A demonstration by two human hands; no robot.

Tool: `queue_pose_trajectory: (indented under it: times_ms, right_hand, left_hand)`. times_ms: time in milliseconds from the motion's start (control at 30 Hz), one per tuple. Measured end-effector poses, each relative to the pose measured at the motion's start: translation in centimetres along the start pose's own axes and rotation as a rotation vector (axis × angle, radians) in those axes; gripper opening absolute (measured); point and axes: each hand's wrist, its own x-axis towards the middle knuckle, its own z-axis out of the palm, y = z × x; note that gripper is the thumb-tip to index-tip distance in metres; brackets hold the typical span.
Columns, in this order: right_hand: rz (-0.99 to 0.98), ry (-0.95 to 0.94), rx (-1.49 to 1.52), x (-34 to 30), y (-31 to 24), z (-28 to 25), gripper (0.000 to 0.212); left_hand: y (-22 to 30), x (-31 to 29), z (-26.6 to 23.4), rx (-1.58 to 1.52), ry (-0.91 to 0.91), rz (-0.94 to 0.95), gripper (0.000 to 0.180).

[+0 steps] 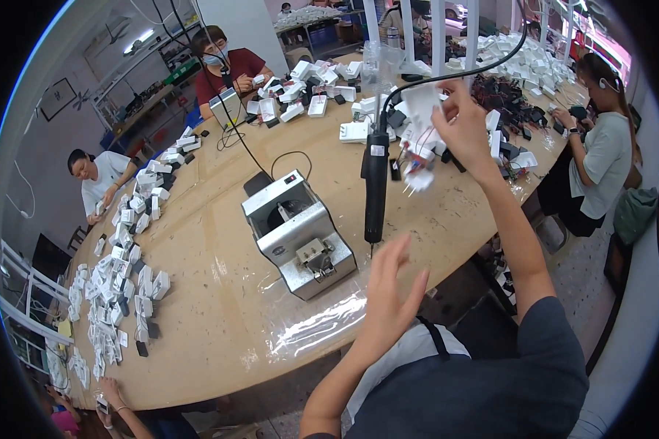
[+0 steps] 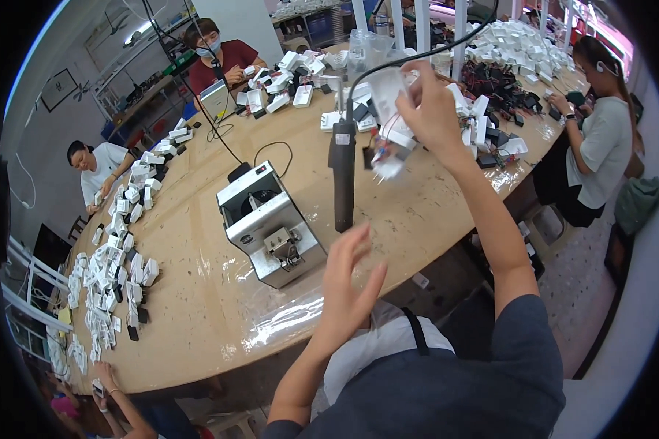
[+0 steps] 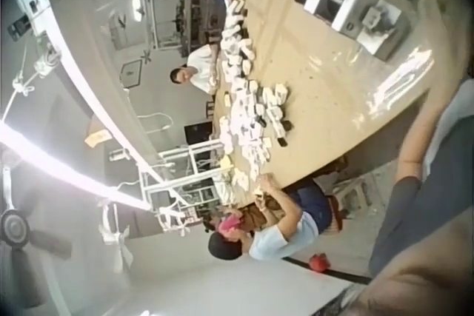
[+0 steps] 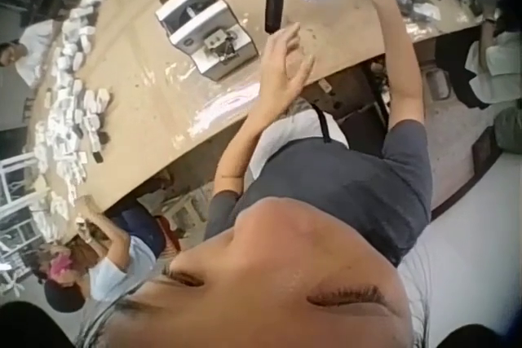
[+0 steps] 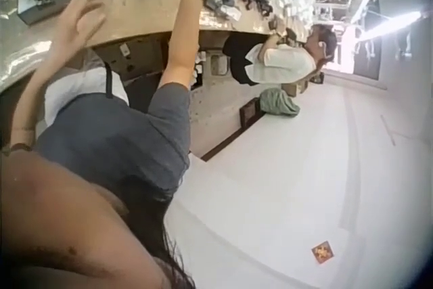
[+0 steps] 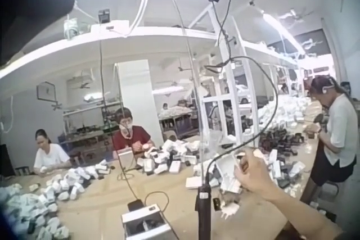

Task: Assembling small electronic components using an electric screwdriver on a production line.

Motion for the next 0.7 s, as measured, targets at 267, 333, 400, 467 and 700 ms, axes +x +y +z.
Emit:
queue_pose_trajectory:
  times_ms: [267,333,400,467,700]
  right_hand:
    - [-0.115,-0.215,-0.117,-9.8,2.9,-0.2,0.046]
    - [-0.068,-0.319,-0.308,-11.1,4.4,-0.5,0.046]
    - [0.010,-0.308,-0.283,-12.1,5.0,-0.6,0.044]
    - [0.094,-0.299,-0.260,-12.5,5.0,-0.9,0.043]
    - [0.219,-0.030,0.078,-13.1,1.8,-1.0,0.044]
  left_hand:
    - [-4.9,6.7,7.5,0.624,0.069,0.026,0.055]
    - [-5.7,6.7,7.4,0.667,0.018,-0.026,0.046]
    - [-7.0,6.4,7.4,0.648,0.054,-0.009,0.025]
    - [-5.8,6.6,6.5,0.578,0.087,-0.022,0.024]
    - [-6.6,8.0,1.3,-0.137,-0.349,-0.466,0.054]
